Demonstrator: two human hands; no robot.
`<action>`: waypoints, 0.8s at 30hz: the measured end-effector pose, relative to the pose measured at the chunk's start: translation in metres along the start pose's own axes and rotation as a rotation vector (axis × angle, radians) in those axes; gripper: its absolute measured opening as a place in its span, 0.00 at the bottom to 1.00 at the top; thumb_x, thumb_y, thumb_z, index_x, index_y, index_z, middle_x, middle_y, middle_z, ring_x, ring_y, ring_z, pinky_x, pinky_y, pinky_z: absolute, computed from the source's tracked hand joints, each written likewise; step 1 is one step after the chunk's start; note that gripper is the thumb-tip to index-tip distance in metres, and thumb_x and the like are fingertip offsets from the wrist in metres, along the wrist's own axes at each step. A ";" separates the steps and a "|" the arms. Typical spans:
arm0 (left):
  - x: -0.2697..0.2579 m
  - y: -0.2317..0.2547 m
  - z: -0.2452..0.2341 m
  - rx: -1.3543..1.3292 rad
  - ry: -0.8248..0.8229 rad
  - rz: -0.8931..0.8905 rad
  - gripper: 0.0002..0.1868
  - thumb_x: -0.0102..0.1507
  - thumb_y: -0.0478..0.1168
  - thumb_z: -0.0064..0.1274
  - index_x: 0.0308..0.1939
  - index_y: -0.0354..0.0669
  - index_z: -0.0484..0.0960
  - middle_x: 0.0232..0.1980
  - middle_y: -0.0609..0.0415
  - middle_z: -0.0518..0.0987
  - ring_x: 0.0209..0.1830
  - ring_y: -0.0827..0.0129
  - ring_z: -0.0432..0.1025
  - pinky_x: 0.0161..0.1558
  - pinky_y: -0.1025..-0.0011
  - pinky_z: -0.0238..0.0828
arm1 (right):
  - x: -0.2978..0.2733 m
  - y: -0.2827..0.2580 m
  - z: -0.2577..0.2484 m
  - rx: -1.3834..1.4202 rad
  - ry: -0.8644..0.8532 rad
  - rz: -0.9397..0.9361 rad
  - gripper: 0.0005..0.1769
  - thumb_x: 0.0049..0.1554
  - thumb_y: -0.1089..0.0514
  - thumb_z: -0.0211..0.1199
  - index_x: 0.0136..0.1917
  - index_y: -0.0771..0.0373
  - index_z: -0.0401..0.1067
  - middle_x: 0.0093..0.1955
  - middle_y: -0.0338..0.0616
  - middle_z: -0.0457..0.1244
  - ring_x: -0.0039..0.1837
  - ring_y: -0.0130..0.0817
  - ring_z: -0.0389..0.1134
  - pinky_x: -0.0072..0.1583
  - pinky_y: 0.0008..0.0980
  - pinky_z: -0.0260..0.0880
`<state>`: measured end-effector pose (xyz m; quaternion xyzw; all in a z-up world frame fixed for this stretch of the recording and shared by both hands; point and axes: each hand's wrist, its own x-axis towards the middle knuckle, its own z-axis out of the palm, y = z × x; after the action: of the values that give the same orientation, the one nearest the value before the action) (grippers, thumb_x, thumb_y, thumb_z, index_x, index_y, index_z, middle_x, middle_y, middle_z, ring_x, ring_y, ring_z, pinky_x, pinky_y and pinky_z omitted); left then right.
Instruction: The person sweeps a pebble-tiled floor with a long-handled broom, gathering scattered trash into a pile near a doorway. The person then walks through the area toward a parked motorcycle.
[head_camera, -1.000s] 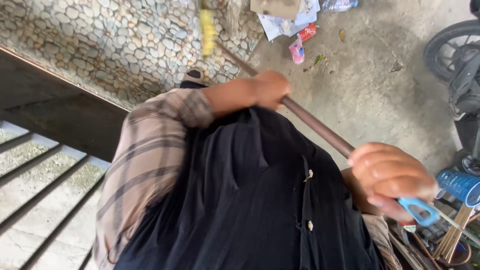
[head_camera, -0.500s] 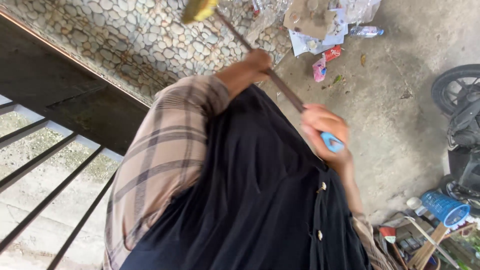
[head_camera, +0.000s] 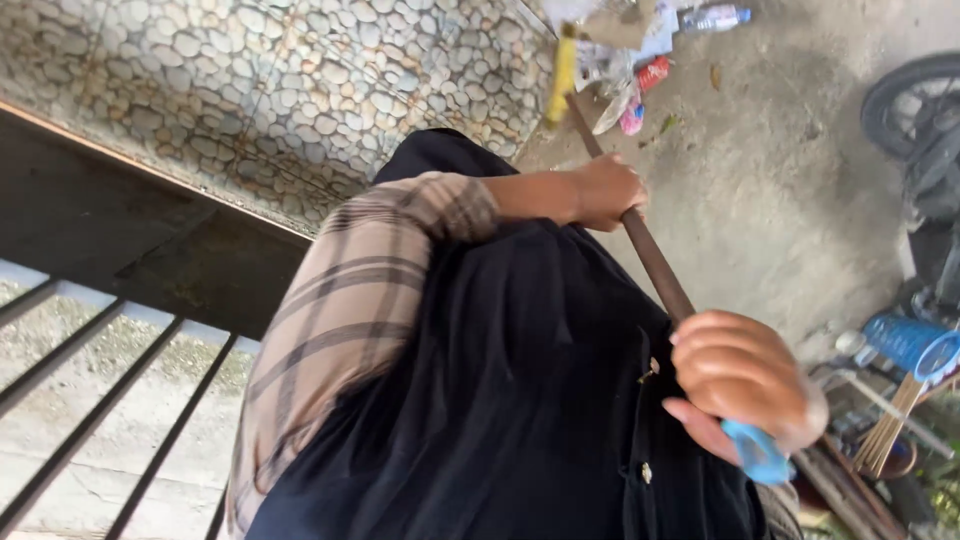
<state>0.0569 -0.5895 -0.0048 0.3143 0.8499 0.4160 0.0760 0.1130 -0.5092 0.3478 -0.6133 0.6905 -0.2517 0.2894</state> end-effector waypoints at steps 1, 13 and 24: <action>-0.011 0.006 -0.012 0.041 -0.001 -0.013 0.04 0.58 0.47 0.53 0.30 0.58 0.82 0.33 0.59 0.81 0.42 0.54 0.76 0.50 0.49 0.66 | 0.000 -0.007 -0.007 0.090 0.081 -0.059 0.18 0.51 0.59 0.63 0.22 0.56 0.63 0.25 0.37 0.61 0.31 0.35 0.64 0.48 0.41 0.76; -0.156 -0.200 0.015 0.130 -0.229 -0.607 0.14 0.61 0.54 0.59 0.32 0.49 0.80 0.31 0.57 0.76 0.37 0.58 0.75 0.48 0.49 0.72 | 0.064 0.077 0.057 0.460 0.416 0.093 0.12 0.57 0.71 0.57 0.32 0.68 0.63 0.36 0.50 0.62 0.42 0.44 0.66 0.68 0.54 0.67; 0.009 -0.103 -0.010 -0.176 0.223 -0.095 0.22 0.50 0.33 0.54 0.45 0.57 0.90 0.42 0.57 0.87 0.47 0.54 0.80 0.45 0.56 0.75 | 0.088 0.016 -0.002 0.067 0.245 0.083 0.18 0.56 0.69 0.57 0.27 0.68 0.57 0.29 0.48 0.57 0.37 0.47 0.58 0.53 0.47 0.65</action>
<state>-0.0025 -0.6380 -0.0746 0.2174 0.8273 0.5172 0.0279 0.0934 -0.5942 0.3298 -0.5389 0.7367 -0.3354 0.2332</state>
